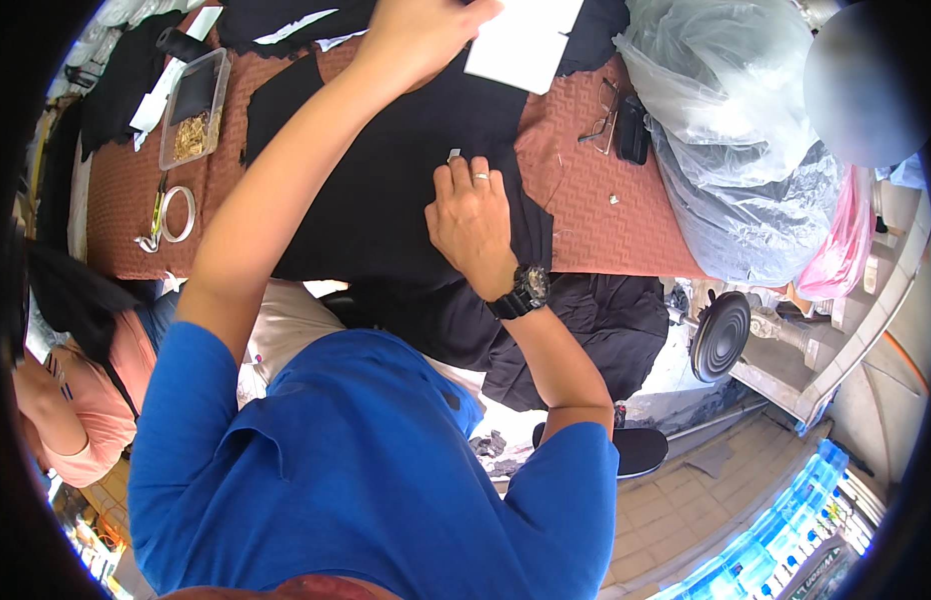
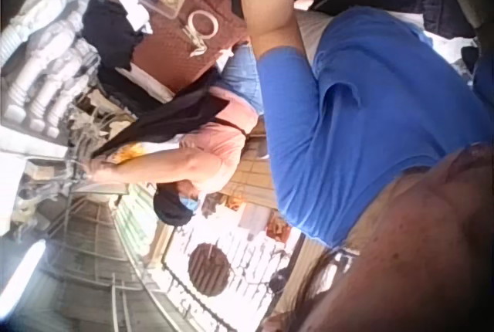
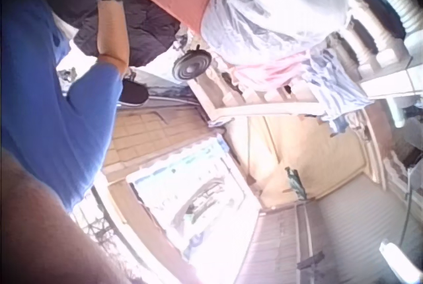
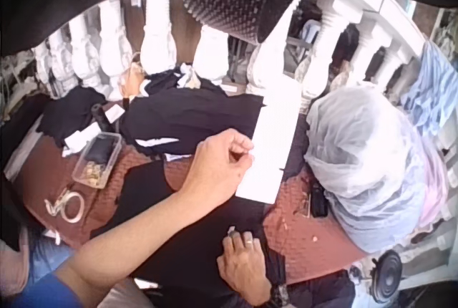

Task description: The person attaches white labels to pieces of black fabric by hand. They use a white rectangular template to position the label, take a small fastener from a plastic container, and secure the label to the fabric.

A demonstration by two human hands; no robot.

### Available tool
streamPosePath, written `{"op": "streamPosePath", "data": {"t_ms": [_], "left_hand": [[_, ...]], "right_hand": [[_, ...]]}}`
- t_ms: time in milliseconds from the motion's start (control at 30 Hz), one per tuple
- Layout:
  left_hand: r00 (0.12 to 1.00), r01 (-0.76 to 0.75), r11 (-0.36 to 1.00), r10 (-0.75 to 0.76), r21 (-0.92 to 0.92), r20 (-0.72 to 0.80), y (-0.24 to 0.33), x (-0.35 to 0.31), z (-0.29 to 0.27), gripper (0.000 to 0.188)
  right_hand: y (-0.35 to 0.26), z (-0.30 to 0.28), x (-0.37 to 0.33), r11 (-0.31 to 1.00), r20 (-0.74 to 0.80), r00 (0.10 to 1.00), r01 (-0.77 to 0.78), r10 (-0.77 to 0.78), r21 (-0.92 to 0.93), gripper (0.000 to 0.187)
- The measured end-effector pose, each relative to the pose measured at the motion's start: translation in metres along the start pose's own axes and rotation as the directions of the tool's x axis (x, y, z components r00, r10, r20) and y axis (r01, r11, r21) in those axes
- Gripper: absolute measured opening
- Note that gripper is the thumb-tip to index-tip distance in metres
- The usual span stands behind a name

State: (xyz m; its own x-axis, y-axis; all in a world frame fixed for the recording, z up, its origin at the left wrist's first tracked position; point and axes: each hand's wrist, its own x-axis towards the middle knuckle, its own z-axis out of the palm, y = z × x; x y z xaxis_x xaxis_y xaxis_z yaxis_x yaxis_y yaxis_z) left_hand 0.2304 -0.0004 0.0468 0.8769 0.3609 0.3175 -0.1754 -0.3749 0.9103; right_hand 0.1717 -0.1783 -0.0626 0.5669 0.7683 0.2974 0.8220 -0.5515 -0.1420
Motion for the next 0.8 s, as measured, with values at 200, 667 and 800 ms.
{"op": "streamPosePath", "data": {"t_ms": [200, 667, 800], "left_hand": [[0.97, -0.203, 0.979, 0.2, -0.007, -0.138, -0.08, 0.121, 0.098, 0.015], [0.95, -0.193, 0.966, 0.14, 0.171, 0.278, -0.104, -0.108, 0.003, 0.024], [0.932, -0.243, 0.933, 0.148, 0.267, 0.33, -0.109, -0.128, 0.004, 0.037]], "right_hand": [[-0.002, -0.001, 0.008, 1.0, 0.034, 0.999, -0.007, 0.006, 0.027, 0.022], [-0.004, 0.003, 0.003, 0.989, 0.12, 0.988, -0.111, 0.099, 0.094, 0.023], [-0.001, 0.007, 0.006, 0.995, 0.029, 0.997, -0.069, 0.067, 0.076, 0.023]]}}
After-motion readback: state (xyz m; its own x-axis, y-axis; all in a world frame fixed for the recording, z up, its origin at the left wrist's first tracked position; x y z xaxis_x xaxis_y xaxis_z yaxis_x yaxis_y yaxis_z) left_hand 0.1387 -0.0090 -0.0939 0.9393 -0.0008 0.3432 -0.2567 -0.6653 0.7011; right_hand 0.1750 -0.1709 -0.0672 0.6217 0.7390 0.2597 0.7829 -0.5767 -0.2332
